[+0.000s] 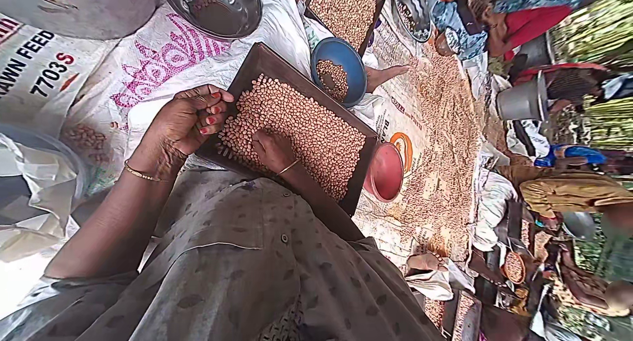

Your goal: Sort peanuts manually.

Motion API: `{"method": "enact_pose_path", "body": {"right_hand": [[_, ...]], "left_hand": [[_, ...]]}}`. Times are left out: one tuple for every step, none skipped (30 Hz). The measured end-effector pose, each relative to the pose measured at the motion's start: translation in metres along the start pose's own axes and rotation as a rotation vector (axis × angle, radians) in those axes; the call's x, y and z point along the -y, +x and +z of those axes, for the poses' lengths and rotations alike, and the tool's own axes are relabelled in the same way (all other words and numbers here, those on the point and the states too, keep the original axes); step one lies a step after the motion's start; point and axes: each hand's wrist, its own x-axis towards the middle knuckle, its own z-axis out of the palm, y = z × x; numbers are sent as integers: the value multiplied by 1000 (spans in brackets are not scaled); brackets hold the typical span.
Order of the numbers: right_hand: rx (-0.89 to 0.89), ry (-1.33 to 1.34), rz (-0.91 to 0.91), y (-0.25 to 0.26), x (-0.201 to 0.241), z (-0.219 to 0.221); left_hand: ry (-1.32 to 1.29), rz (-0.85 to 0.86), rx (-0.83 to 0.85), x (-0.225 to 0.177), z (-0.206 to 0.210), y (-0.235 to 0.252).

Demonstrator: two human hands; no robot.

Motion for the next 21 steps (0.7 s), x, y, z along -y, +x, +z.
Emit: {"method": "enact_pose_path", "body": {"right_hand": [[-15,-13,-22,0,-4,4],[13,-43,-11,1,-4,3],[81,-86,26,5,-1,0],[131,-128,53,7,3,-2],[141,-145,64,8,5,-4],[114,-108,67,7,5,-4],[41,9,61,3,2,-5],[-68,209,47,0,-4,-6],[-159,472,39,1,-13,-7],[-229,798,51,6,-20,-10],[-283,1161,79,10,-22,-14],[-296,1479,106,14,-20,-22],[-285,1707,88,17,-18,-30],[-274,1851,37,21,-13,-37],[-258,1919,-42,23,-7,-42],[-247,1907,-112,26,1,-45],[-245,1843,-164,27,10,-46],[-243,1761,-217,28,19,-45],[-244,1662,-262,29,28,-42],[-250,1579,-292,30,34,-39],[-256,1520,-304,29,38,-37]], "left_hand": [[-8,-3,-3,1,0,1],[-14,-5,-7,2,0,1],[-16,-6,-15,3,0,0],[-16,-6,-27,4,0,0],[-17,-4,-41,5,0,1],[-15,3,-56,6,0,1],[-7,9,-68,7,2,1],[12,14,-81,7,3,0],[37,17,-89,8,5,0],[70,17,-91,9,8,-1],[109,6,-88,11,11,-1],[152,-20,-71,14,14,-2],[186,-53,-46,18,17,-1],[202,-85,-19,23,22,0],[196,-117,0,28,27,2],[159,-149,-2,33,34,3],[98,-182,-15,37,40,4],[17,-209,-40,39,46,3],[-80,-236,-91,40,50,2],[-165,-263,-157,39,53,1],[-220,-280,-219,38,54,1]]}}
